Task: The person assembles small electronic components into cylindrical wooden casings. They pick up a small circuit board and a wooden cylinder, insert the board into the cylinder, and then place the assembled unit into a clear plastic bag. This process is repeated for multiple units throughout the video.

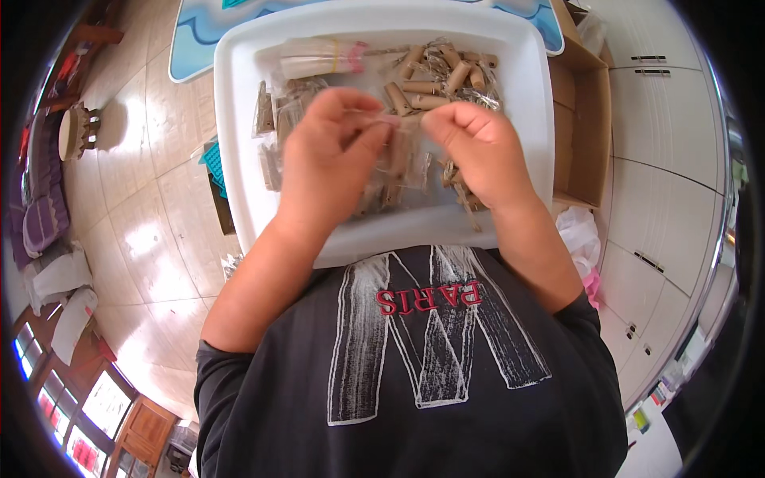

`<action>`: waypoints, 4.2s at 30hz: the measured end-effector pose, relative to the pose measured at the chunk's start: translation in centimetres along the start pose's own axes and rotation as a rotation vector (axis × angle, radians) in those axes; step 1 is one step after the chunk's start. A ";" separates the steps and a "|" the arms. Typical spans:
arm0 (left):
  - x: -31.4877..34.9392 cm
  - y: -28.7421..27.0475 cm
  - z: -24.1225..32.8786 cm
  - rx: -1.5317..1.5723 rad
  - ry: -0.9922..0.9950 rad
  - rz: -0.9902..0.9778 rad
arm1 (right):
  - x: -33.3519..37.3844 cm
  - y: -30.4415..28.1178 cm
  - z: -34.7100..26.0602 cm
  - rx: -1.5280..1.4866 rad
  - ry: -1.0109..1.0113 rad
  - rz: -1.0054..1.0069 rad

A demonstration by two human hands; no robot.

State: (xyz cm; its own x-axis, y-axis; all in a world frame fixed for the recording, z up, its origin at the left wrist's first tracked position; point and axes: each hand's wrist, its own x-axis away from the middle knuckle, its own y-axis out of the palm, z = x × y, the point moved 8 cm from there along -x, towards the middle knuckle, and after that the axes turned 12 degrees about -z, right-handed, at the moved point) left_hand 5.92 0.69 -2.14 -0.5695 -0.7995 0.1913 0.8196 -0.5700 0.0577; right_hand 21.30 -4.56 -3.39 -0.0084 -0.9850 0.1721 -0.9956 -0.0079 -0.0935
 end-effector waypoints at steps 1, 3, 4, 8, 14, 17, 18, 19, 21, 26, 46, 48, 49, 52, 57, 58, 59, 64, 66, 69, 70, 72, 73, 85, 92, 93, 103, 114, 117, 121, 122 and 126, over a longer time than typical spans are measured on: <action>0.0 -0.6 0.0 -0.013 -0.006 0.018 | 0.0 -0.7 0.2 -0.167 0.013 0.032; 0.0 -2.9 1.1 -0.037 -0.013 0.038 | 0.4 -3.0 0.2 -0.496 0.035 0.113; 0.1 -3.7 1.8 -0.064 -0.052 -0.012 | 0.6 -4.2 0.3 -0.623 -0.021 0.098; 0.1 -4.7 3.5 -0.771 -0.059 -0.091 | 1.4 -7.1 0.2 -0.900 -0.077 0.246; 0.6 6.0 4.2 -0.929 0.427 -0.495 | 1.5 -7.2 -0.6 -0.873 -0.140 0.182; 0.7 10.9 1.7 -0.951 0.429 -0.703 | 1.8 -7.0 -0.6 -0.841 -0.098 0.211; 0.6 11.8 0.7 -0.981 0.418 -0.755 | 1.9 -7.1 -0.6 -0.820 -0.101 0.204; 0.4 12.1 -0.1 -0.981 0.389 -0.776 | 2.1 -7.2 -0.6 -0.799 -0.106 0.199; -0.1 12.5 -1.4 -0.979 0.329 -0.816 | 2.5 -7.3 -0.6 -0.752 -0.112 0.196; -2.1 9.5 -1.9 -0.501 -0.077 -0.735 | 3.7 -7.5 -0.6 -0.445 -0.076 0.251; -2.1 7.6 -0.9 -0.163 -0.061 -0.612 | 3.3 -5.1 1.0 -0.145 0.149 0.018; -2.2 6.6 -0.3 -0.166 -0.118 -0.581 | 3.3 -4.4 1.5 -0.256 0.207 -0.072; -2.3 6.3 -0.4 -0.165 -0.125 -0.568 | 3.3 -4.1 1.5 -0.302 0.207 -0.103; -2.8 5.6 -0.5 -0.145 -0.134 -0.536 | 3.4 -3.5 1.6 -0.402 0.223 -0.097; -3.3 5.4 -0.1 -0.033 -0.001 -0.477 | 3.2 -2.8 1.5 -0.691 0.206 -0.133; -3.3 5.6 0.5 -0.065 0.063 -0.484 | 3.1 -2.7 1.5 -0.738 0.201 -0.128; -3.2 5.9 1.0 -0.097 0.127 -0.491 | 3.1 -2.7 1.5 -0.785 0.195 -0.122; -2.8 8.0 -1.5 0.171 0.024 -0.665 | 2.8 -2.3 1.6 -0.957 0.124 -0.142; -2.9 8.0 -2.5 0.298 -0.089 -0.636 | 2.7 -2.5 1.8 -0.982 0.102 -0.128; -2.8 7.7 -3.3 0.334 -0.234 -0.611 | 2.6 -3.1 2.0 -1.003 0.075 -0.086; -2.9 7.5 -3.5 0.395 -0.246 -0.575 | 2.5 -3.2 1.9 -1.019 0.065 -0.084; -2.9 7.0 -4.3 0.516 -0.268 -0.503 | 2.3 -3.7 1.9 -1.036 0.039 -0.070; -2.9 6.9 -4.4 0.530 -0.304 -0.504 | 2.3 -4.0 2.1 -1.038 0.022 -0.053; -2.6 6.9 -3.7 0.394 -0.377 -0.540 | 2.3 -2.2 0.3 -0.151 0.078 -0.099; -2.9 5.2 -2.8 0.391 -0.328 -0.390 | 2.3 -3.1 -0.1 0.020 -0.058 0.043; -3.1 4.4 -2.6 0.314 -0.295 -0.360 | 2.4 -3.3 -0.2 0.014 -0.059 0.062; -6.6 -6.8 4.2 -1.586 -0.345 0.176 | 2.5 -3.3 -0.4 -0.108 -0.062 0.048; -7.2 -8.2 2.4 -1.626 -0.286 0.194 | 2.5 -2.5 -0.5 -0.141 -0.069 0.002; -5.5 -7.2 5.1 -1.645 -0.110 0.257 | 2.6 -2.7 -0.7 -0.134 -0.081 0.023; -3.6 -6.5 7.1 -1.208 0.140 0.275 | 2.8 -3.4 -0.9 -0.112 -0.121 0.101; -3.4 -5.8 6.5 -0.982 0.096 0.219 | 2.8 -3.7 -0.9 -0.114 -0.136 0.126; -3.0 -2.4 2.1 -0.306 -0.061 -0.004 | 2.8 -3.8 -1.6 -0.140 -0.224 0.171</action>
State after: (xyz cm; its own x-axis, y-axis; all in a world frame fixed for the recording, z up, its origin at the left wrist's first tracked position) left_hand 5.76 4.87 -0.82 -0.5599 -0.7898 0.2506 0.7555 -0.6108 -0.2371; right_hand 24.94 -7.00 -1.00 -0.1719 -0.9835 -0.0558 -0.9848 0.1700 0.0365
